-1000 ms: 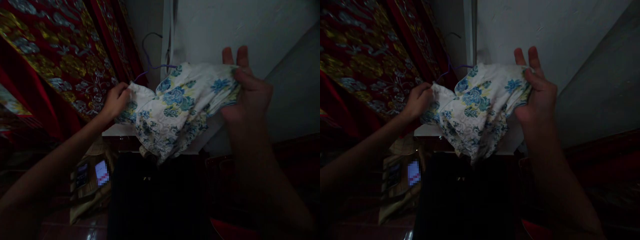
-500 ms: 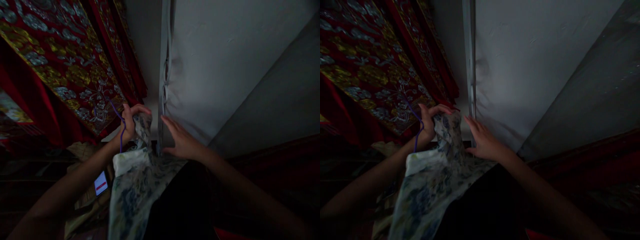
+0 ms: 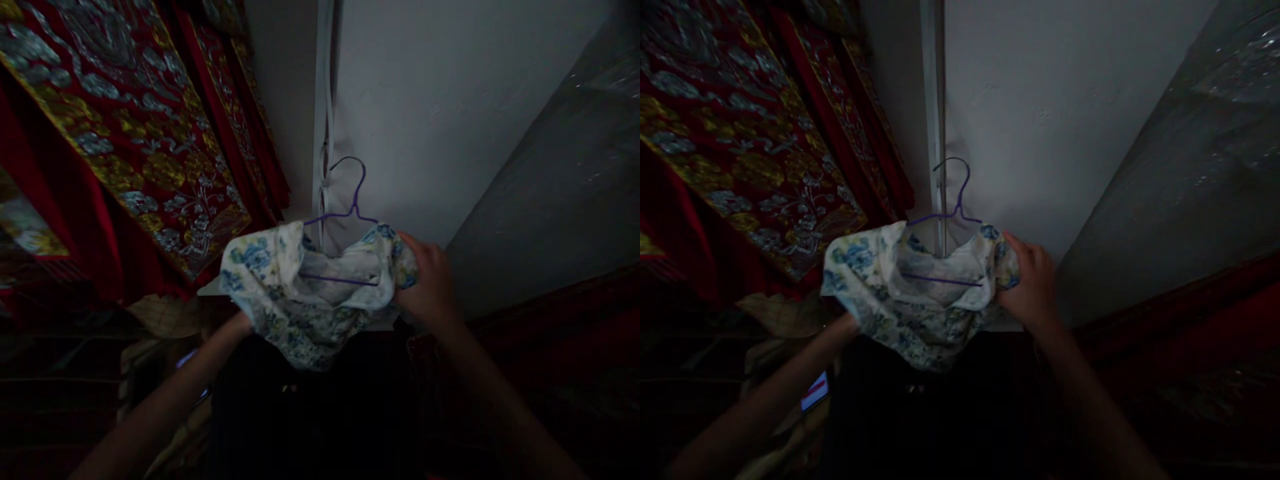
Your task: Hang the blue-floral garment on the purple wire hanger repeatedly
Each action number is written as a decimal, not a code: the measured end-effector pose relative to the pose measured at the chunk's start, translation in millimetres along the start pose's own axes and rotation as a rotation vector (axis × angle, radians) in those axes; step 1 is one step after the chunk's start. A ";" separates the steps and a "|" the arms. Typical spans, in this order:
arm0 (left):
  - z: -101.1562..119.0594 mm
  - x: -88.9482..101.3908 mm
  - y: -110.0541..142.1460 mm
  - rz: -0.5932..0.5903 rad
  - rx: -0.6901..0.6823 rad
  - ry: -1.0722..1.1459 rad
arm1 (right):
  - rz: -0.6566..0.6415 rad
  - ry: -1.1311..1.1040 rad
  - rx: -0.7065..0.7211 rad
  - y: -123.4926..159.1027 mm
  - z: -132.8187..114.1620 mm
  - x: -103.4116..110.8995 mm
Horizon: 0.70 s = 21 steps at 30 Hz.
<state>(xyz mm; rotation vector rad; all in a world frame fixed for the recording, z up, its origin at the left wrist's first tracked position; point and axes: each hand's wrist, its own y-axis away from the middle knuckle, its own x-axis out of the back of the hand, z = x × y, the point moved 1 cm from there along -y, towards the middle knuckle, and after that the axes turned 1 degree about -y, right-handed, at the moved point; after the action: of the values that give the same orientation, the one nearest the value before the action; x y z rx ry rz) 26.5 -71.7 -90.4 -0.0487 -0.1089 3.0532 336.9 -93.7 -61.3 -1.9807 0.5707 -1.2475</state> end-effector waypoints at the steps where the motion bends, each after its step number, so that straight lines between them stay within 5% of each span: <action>1: -10.0 4.7 7.3 -0.024 0.024 0.033 | 0.012 0.020 -0.035 -4.2 7.7 4.0; 4: -28.6 8.7 21.6 -0.127 0.087 0.153 | 0.014 0.044 -0.093 -25.2 16.5 6.8; 6: -31.2 4.2 21.1 -0.103 0.008 0.144 | -0.001 0.044 -0.076 -43.3 9.5 3.2; 9: -31.4 -7.3 12.1 0.091 -0.170 0.089 | 0.004 0.016 -0.005 -64.0 -12.1 -3.4; 11: -38.0 -12.7 8.7 0.252 -0.152 0.093 | -0.002 -0.023 0.049 -68.2 -25.5 -5.5; 17: -85.7 -11.8 38.9 0.531 0.039 0.118 | -0.042 -0.146 0.086 -46.1 -36.6 4.0; 21: -98.4 -23.2 70.4 0.524 0.129 0.318 | 0.014 -0.491 -0.097 5.2 -48.4 1.1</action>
<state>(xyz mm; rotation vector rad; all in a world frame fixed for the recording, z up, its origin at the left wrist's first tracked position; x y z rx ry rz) 47.1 -136.8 -192.9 -0.6473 0.1466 3.5021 293.9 -114.1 -51.3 -2.2526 0.4011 -0.6908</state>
